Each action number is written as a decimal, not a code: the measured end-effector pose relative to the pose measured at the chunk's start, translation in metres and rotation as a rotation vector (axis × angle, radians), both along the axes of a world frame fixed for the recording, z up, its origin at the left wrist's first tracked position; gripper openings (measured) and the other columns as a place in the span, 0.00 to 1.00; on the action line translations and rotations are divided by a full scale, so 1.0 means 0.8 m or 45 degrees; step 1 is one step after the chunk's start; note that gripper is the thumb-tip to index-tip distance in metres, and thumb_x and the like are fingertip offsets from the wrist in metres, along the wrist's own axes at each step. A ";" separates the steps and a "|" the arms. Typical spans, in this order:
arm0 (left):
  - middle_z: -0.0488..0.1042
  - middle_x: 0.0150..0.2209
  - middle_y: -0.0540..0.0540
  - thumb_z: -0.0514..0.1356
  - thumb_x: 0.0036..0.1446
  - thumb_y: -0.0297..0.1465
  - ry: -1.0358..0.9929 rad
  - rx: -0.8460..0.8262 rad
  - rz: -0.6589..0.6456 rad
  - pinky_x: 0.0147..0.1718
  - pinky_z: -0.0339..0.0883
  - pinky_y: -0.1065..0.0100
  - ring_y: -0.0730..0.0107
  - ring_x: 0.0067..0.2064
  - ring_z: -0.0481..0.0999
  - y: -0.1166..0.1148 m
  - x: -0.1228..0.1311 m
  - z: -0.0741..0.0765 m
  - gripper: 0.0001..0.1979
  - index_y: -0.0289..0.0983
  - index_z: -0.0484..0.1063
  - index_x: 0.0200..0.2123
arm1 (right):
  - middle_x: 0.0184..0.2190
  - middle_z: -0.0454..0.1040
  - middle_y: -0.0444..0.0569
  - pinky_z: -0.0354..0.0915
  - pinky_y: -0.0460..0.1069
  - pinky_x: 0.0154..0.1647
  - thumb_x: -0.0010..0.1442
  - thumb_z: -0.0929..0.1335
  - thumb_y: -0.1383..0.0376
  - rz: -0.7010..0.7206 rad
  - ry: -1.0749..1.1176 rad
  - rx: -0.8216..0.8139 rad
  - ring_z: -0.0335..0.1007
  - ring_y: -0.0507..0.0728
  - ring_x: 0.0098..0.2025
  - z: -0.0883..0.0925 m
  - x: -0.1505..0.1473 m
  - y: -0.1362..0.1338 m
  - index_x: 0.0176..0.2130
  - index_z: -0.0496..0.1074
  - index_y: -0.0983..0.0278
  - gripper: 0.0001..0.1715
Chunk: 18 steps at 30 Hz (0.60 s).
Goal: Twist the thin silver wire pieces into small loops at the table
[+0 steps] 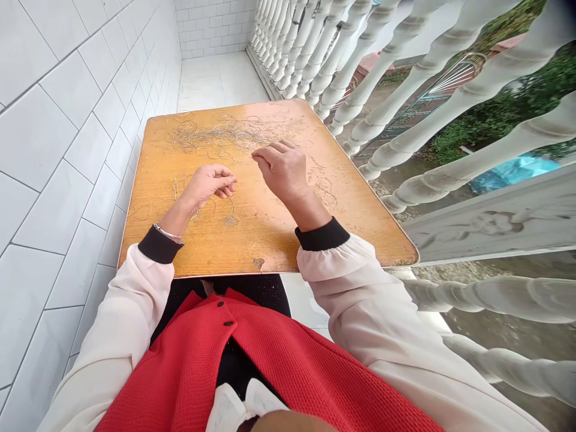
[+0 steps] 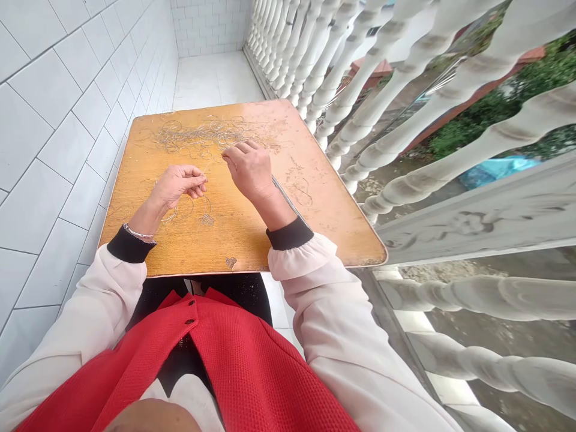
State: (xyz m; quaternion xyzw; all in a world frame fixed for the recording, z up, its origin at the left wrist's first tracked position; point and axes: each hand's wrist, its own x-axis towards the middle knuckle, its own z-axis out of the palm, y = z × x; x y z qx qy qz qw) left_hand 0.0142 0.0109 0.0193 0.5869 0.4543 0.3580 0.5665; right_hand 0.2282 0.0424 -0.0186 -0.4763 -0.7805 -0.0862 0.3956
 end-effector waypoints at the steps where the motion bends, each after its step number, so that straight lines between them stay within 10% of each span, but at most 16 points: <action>1: 0.76 0.22 0.52 0.63 0.64 0.18 0.024 -0.001 -0.004 0.23 0.62 0.78 0.84 0.21 0.73 0.000 0.000 0.002 0.11 0.32 0.73 0.28 | 0.36 0.81 0.51 0.70 0.59 0.46 0.71 0.63 0.64 0.014 0.006 -0.016 0.74 0.62 0.41 0.000 -0.001 -0.001 0.38 0.80 0.56 0.17; 18: 0.74 0.24 0.54 0.68 0.59 0.21 -0.124 0.017 0.124 0.21 0.53 0.79 0.87 0.21 0.64 0.004 0.006 0.012 0.09 0.33 0.74 0.28 | 0.38 0.82 0.51 0.72 0.60 0.50 0.71 0.66 0.57 0.149 0.201 -0.178 0.77 0.63 0.43 0.003 -0.010 -0.013 0.37 0.79 0.54 0.14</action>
